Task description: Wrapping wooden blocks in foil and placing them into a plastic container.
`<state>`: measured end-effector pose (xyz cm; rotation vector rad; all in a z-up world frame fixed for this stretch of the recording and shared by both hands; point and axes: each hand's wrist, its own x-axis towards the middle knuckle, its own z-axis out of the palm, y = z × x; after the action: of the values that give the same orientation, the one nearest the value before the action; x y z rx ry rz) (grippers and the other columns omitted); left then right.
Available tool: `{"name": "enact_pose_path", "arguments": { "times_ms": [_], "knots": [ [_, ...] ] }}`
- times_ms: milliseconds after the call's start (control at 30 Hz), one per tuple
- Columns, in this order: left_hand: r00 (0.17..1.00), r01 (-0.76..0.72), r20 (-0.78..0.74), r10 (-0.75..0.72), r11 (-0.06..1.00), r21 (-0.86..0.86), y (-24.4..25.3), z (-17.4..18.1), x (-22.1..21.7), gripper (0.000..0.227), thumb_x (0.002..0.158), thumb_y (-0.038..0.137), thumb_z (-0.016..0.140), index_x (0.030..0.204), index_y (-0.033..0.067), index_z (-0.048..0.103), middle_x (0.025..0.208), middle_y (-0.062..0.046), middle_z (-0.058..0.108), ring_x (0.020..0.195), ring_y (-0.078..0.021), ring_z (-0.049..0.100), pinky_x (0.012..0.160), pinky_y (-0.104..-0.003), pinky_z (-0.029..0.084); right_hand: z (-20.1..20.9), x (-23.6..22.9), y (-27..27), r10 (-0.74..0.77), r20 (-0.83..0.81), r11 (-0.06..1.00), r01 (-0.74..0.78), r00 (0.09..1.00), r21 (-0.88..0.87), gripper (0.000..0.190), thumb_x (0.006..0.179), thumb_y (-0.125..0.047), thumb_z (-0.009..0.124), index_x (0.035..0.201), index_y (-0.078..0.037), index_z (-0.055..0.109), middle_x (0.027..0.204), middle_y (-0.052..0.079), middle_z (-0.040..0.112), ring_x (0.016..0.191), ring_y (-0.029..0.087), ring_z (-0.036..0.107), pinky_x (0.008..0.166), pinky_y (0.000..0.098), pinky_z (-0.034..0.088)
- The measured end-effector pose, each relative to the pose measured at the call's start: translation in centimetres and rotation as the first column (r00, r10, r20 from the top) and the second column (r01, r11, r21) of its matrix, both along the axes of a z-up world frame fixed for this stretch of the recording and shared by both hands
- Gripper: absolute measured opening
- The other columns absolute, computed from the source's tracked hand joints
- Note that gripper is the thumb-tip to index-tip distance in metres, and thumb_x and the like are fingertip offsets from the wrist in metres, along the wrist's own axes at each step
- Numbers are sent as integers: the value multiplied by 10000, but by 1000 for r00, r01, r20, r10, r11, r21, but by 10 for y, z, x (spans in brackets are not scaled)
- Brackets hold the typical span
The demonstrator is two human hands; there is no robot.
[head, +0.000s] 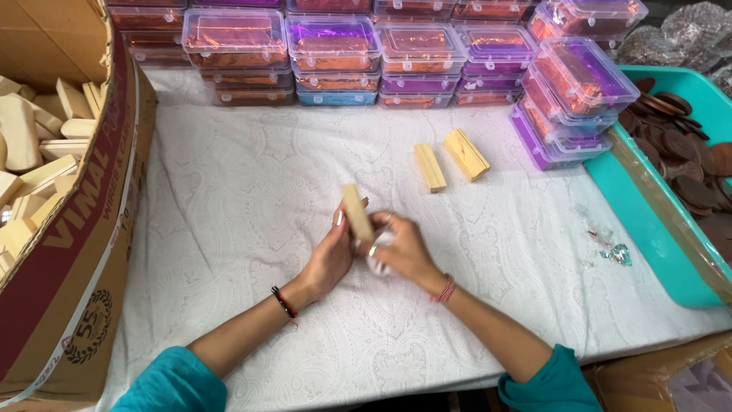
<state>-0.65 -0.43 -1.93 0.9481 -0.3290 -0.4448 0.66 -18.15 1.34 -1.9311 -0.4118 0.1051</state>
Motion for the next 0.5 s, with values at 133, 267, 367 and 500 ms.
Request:
{"name": "enact_pose_path", "arguments": {
  "times_ms": [133, 267, 367, 500],
  "knots": [
    [994, -103, 35, 101, 994, 32, -2, 8, -1, 838, 972, 606, 335, 1619, 244, -56, 1664, -43, 185, 1522, -206, 223, 1268, -388, 153, 17, 40, -47, -218, 223, 967, 242, 950, -83, 358, 829, -182, 818, 1105, -7, 672, 982, 107, 733, 749, 181, 748, 588, 302, 660],
    [987, -130, -93, 130, 992, 6, -2, 10, 3, 851, 962, 582, 365, 1608, 163, 3, 1582, -128, 336, 1402, -253, 413, 1201, -407, 328, 27, 62, -85, -360, 563, 771, 577, 744, -270, 350, 826, -240, 833, 1055, -8, 707, 986, 126, 722, 817, 251, 726, 671, 374, 611],
    [982, -141, -123, 141, 990, 7, -2, 12, 4, 850, 966, 567, 368, 1606, 121, 30, 1533, -140, 399, 1319, -246, 492, 1147, -407, 413, 25, 69, -85, -378, 596, 660, 657, 709, -364, 371, 807, -297, 830, 1014, -5, 735, 966, 134, 716, 814, 307, 705, 690, 437, 566],
    [985, -130, -108, 132, 991, 27, -2, 14, 3, 821, 974, 541, 375, 1595, 98, 71, 1478, -139, 453, 1268, -236, 544, 1109, -403, 466, 31, 66, -71, -345, 532, 644, 607, 773, -465, 410, 835, -362, 813, 1045, -18, 739, 948, 111, 721, 799, 318, 707, 665, 456, 554]
  ]
}}
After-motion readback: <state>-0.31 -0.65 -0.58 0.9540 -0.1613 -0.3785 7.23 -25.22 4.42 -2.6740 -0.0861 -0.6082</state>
